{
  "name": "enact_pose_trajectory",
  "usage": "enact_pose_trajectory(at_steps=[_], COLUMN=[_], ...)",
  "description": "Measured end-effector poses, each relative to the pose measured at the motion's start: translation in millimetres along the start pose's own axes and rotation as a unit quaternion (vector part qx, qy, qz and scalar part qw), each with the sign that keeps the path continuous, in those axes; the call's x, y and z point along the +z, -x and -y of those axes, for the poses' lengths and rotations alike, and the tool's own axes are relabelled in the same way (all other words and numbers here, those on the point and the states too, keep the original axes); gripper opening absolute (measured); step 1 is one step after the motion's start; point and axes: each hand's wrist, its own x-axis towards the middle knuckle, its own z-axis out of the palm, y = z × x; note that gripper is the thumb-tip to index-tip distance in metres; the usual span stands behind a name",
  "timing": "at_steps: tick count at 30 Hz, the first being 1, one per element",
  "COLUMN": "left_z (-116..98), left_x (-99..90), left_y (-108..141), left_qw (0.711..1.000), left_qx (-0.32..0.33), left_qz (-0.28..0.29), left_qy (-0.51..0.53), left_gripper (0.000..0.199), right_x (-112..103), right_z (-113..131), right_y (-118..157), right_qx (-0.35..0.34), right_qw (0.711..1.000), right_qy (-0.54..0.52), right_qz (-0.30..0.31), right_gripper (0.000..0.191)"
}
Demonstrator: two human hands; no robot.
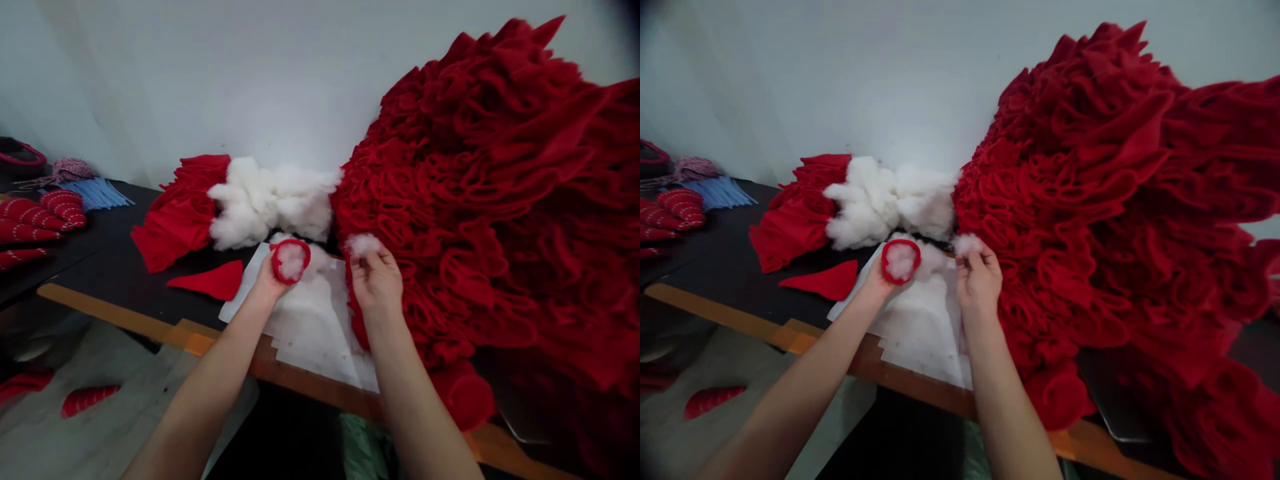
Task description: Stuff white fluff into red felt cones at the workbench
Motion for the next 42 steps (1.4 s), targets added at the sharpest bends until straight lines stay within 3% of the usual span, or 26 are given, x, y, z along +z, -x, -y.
enact_pose_trajectory(at_steps=[2,4,7,10,13,17,19,21,23,27,29,33,38,42], left_z=[0,2,6,11,13,18,24,29,34,37,38,40,40,41], left_x=[-1.3,-2.9,-2.0,4.0,8.1,-3.4,-14.2,-23.8,-30.4,-38.2,-41.5,-47.7,-54.4,-55.1], left_y=[4,10,19,29,42,69,83,92,95,89,88,92,100,108], left_qw=[1.0,1.0,0.999,0.999,0.999,0.998,0.99,0.971,0.94,0.855,0.815,0.759,0.783,0.783], left_qx=[-0.012,-0.017,-0.033,-0.034,-0.035,-0.01,0.058,0.15,0.233,0.355,0.383,0.417,0.407,0.436], left_qz=[-0.003,-0.003,0.011,0.03,0.04,0.041,0.044,0.035,-0.005,-0.076,-0.074,-0.077,-0.053,-0.056], left_qy=[0.01,0.005,-0.009,-0.013,-0.011,-0.056,-0.118,-0.185,-0.249,-0.371,-0.429,-0.493,-0.466,-0.439], left_gripper=[0.016,0.016,0.018,0.019,0.023,0.028,0.032,0.043,0.044,0.027,0.024,0.021,0.04,0.021], right_x=[2,6,13,20,19,8,3,-1,-4,-8,-11,-20,-30,-30], right_z=[24,33,17,-13,-32,-35,-35,-38,-41,-41,-37,-36,-44,-43], right_y=[14,32,58,73,73,68,70,76,85,98,98,91,97,115], right_qx=[0.018,0.034,-0.02,-0.175,-0.231,-0.265,-0.263,-0.243,-0.216,-0.121,-0.104,-0.145,-0.117,-0.12], right_qw=[0.997,0.99,0.957,0.889,0.853,0.851,0.852,0.857,0.871,0.905,0.898,0.883,0.903,0.905], right_qy=[-0.025,0.015,0.186,0.376,0.424,0.415,0.422,0.419,0.392,0.33,0.353,0.406,0.367,0.333], right_qz=[0.066,0.138,0.222,0.195,0.196,0.184,0.162,0.178,0.204,0.239,0.242,0.187,0.189,0.235], right_gripper=[0.024,0.022,0.01,0.006,0.014,0.012,0.008,0.011,0.021,0.057,0.053,0.026,0.029,0.029])
